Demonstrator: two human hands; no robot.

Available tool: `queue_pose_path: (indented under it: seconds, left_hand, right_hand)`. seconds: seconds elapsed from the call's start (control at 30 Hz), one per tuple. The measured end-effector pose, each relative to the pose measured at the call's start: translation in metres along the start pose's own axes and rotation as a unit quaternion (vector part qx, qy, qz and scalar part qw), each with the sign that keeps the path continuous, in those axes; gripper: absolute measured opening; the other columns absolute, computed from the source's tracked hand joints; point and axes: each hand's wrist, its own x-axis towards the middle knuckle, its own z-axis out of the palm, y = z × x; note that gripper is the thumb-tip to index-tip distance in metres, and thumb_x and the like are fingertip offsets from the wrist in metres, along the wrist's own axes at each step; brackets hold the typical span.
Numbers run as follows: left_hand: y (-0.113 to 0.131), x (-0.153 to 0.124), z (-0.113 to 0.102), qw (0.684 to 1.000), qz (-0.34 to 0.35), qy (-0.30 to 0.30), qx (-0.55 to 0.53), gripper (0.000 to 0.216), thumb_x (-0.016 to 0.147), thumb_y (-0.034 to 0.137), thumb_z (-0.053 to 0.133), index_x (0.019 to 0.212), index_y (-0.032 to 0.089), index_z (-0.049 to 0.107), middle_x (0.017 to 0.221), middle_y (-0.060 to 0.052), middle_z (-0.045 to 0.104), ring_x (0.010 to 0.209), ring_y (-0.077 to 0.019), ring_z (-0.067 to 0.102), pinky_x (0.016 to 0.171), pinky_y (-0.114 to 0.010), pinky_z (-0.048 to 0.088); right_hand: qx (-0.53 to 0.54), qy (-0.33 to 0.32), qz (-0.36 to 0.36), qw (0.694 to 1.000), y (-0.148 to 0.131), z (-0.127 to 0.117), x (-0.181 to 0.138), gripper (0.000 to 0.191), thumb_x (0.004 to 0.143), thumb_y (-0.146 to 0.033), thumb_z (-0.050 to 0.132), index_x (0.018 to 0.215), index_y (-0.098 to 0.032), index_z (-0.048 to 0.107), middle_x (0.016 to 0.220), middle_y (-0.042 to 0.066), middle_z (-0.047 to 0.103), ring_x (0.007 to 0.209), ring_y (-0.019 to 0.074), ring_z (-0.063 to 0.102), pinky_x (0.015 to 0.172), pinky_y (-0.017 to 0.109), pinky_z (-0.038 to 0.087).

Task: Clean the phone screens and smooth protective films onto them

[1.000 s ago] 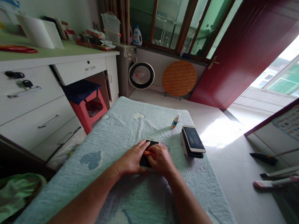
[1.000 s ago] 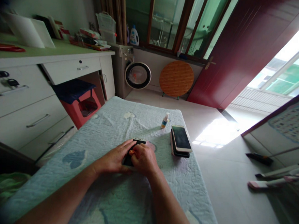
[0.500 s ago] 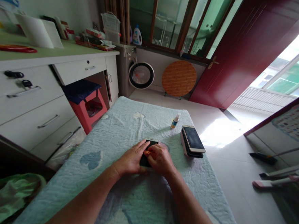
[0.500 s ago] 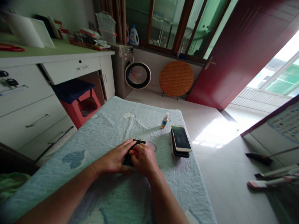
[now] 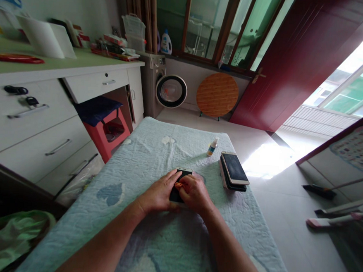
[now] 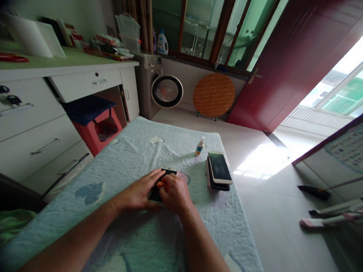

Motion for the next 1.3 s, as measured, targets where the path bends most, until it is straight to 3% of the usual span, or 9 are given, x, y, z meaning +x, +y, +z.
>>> queue_pose_path:
  seconds: [0.63,0.83,1.0,1.3]
  left_hand:
    - [-0.0042,0.0009,0.0024,1.000,0.006,0.005,-0.014,0.115,0.051,0.040,0.086,0.148,0.023,0.026,0.155,-0.017,0.026,0.142,-0.0363,0.024,0.116,-0.051,0.023]
    - [0.0006,0.0005,0.0008,1.000,-0.011,0.001,-0.010,0.115,0.050,0.037,0.087,0.147,0.017,0.028,0.154,-0.021,0.026,0.142,-0.0360,0.024,0.117,-0.049,0.023]
    - [-0.0016,0.0001,0.0015,1.000,0.007,0.009,-0.013,0.113,0.052,0.039,0.086,0.147,0.023,0.028,0.154,-0.016,0.027,0.142,-0.0353,0.026,0.116,-0.049,0.024]
    - [-0.0023,0.0015,0.0027,1.000,0.008,0.012,-0.004,0.114,0.051,0.039,0.086,0.147,0.023,0.028,0.154,-0.016,0.027,0.142,-0.0357,0.026,0.116,-0.050,0.025]
  right_hand:
    - [-0.009,0.001,0.001,1.000,-0.0001,-0.0002,0.0006,0.011,0.081,-0.016,0.058,0.071,-0.018,0.062,0.071,0.001,0.059,0.067,0.0123,0.052,0.065,0.024,0.035]
    - [-0.011,0.007,0.001,1.000,-0.0011,-0.0007,0.0008,0.012,0.081,-0.016,0.057,0.070,-0.019,0.062,0.070,0.000,0.059,0.066,0.0121,0.051,0.065,0.024,0.034]
    - [-0.019,0.005,0.000,1.000,-0.0005,0.0000,0.0009,0.012,0.081,-0.016,0.058,0.071,-0.019,0.062,0.070,0.000,0.059,0.067,0.0124,0.052,0.065,0.024,0.034]
    - [-0.016,0.008,-0.001,1.000,-0.0004,-0.0014,0.0008,0.011,0.081,-0.016,0.058,0.072,-0.019,0.063,0.071,0.001,0.060,0.067,0.0124,0.051,0.065,0.024,0.034]
